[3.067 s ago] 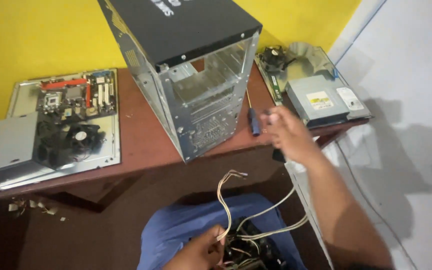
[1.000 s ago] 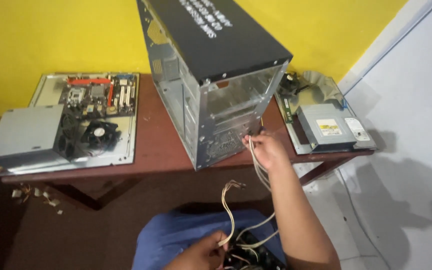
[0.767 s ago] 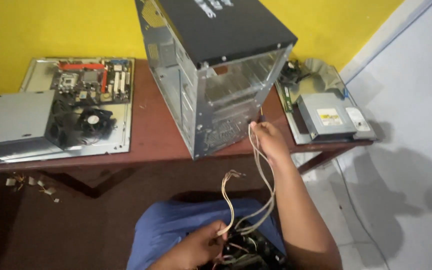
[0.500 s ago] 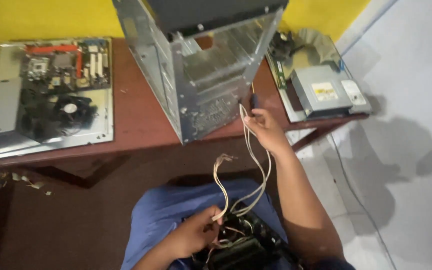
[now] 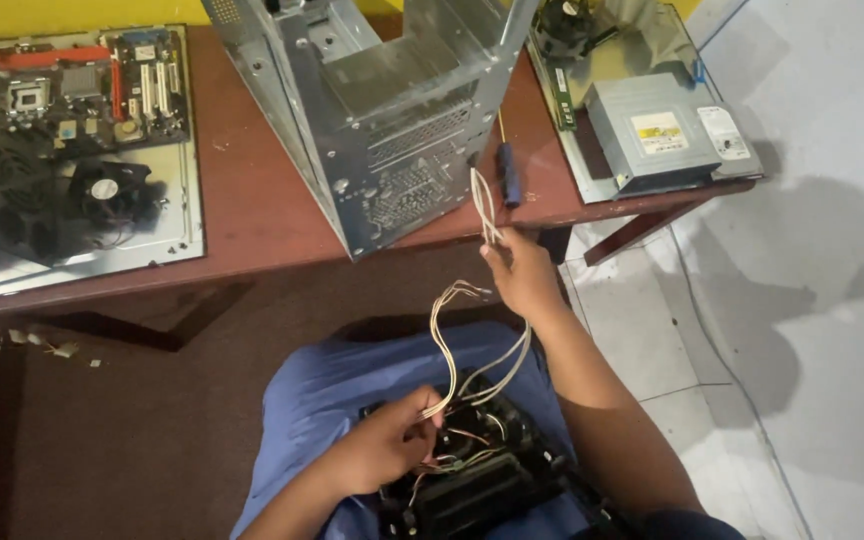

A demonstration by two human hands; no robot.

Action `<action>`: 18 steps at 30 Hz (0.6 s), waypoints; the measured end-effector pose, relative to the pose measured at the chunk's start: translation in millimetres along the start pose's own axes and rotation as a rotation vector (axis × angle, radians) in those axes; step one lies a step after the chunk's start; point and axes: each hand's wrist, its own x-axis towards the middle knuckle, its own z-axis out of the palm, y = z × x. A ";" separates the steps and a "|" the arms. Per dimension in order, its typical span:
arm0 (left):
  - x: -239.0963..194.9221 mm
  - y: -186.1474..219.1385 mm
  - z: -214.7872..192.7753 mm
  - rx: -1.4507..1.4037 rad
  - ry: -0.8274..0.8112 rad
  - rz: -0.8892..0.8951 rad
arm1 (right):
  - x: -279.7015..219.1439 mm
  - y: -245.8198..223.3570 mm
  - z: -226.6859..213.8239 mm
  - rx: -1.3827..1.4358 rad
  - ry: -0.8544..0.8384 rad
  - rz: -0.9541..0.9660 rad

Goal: The person uses a screwdriver to fasten screws into the back of a computer case. They then place a fan onto a motherboard and insert a front panel with wires into the case.

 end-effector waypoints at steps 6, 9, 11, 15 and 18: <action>-4.9 4.0 -0.1 0.035 0.022 0.003 | 0.3 -3.7 -4.4 0.185 -0.038 0.148; -3.4 6.7 -0.4 0.028 0.005 -0.008 | 3.6 -8.2 -18.2 0.244 -0.082 0.320; -0.7 4.6 -1.0 0.076 0.008 0.009 | 5.5 -2.6 -26.1 0.406 -0.109 0.361; -0.5 2.7 -2.7 0.056 0.008 -0.002 | 1.4 4.7 -46.8 0.707 -0.148 0.355; -0.2 -1.6 -2.5 0.021 0.002 0.033 | -0.7 -0.4 -59.5 0.786 -0.137 0.299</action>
